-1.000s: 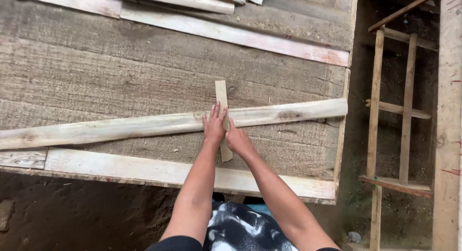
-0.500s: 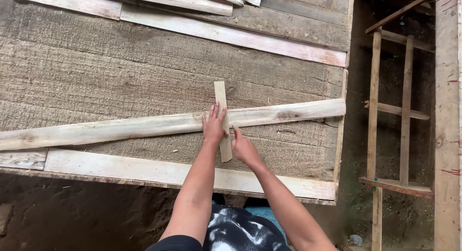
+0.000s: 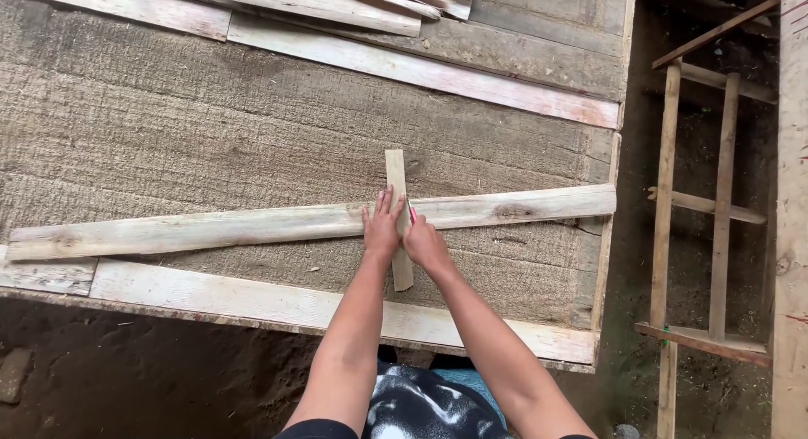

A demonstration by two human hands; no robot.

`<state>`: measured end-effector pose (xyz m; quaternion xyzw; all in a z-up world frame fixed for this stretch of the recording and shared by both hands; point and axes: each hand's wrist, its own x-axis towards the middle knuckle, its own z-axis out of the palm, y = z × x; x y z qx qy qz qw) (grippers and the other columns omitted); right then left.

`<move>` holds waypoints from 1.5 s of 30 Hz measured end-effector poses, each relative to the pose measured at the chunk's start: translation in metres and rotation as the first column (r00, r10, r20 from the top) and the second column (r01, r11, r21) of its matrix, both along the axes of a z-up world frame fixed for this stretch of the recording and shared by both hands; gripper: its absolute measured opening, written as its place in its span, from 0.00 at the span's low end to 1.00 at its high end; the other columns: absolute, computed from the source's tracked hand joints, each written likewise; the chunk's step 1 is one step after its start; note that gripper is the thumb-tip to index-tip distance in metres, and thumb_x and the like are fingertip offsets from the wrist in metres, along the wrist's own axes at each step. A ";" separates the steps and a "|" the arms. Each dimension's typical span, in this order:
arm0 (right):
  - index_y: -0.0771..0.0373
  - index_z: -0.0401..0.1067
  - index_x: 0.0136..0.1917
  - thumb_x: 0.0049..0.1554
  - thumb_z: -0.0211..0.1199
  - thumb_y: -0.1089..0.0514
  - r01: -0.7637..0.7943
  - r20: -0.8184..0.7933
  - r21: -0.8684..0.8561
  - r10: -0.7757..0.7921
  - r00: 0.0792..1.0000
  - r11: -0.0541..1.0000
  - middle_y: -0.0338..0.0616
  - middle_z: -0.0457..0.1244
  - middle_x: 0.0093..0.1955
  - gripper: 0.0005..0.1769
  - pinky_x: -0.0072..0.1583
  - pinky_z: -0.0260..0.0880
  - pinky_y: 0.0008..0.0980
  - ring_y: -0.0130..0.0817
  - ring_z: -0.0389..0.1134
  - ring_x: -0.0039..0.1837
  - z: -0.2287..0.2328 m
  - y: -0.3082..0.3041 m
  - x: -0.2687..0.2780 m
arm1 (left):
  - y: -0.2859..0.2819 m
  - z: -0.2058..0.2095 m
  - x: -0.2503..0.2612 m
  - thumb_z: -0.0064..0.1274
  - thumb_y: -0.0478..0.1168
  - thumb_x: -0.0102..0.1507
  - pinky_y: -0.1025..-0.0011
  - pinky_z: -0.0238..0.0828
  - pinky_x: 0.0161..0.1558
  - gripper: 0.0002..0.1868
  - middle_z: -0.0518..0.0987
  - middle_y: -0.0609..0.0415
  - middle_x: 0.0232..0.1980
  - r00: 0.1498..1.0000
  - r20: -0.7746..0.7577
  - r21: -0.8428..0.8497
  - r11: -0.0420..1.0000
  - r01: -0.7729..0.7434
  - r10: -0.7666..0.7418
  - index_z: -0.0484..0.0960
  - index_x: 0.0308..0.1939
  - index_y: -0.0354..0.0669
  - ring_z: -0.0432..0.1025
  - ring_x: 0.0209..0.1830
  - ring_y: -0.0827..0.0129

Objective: A person uses a utility knife to score and cut thin strips of wood veneer on a wooden workbench.

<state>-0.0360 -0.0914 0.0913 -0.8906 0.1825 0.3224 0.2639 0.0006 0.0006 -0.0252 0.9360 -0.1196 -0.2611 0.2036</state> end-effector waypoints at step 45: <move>0.76 0.64 0.62 0.62 0.36 0.50 0.062 -0.032 0.028 -0.061 0.998 0.998 0.76 0.66 0.59 0.29 0.61 0.69 0.65 0.70 0.69 0.63 0.015 -0.003 0.003 | 0.000 0.000 -0.001 0.72 0.43 0.52 0.36 0.35 0.78 0.59 0.32 0.63 0.86 1.000 0.000 0.007 1.000 0.010 -0.010 0.51 0.81 0.65 0.32 0.86 0.66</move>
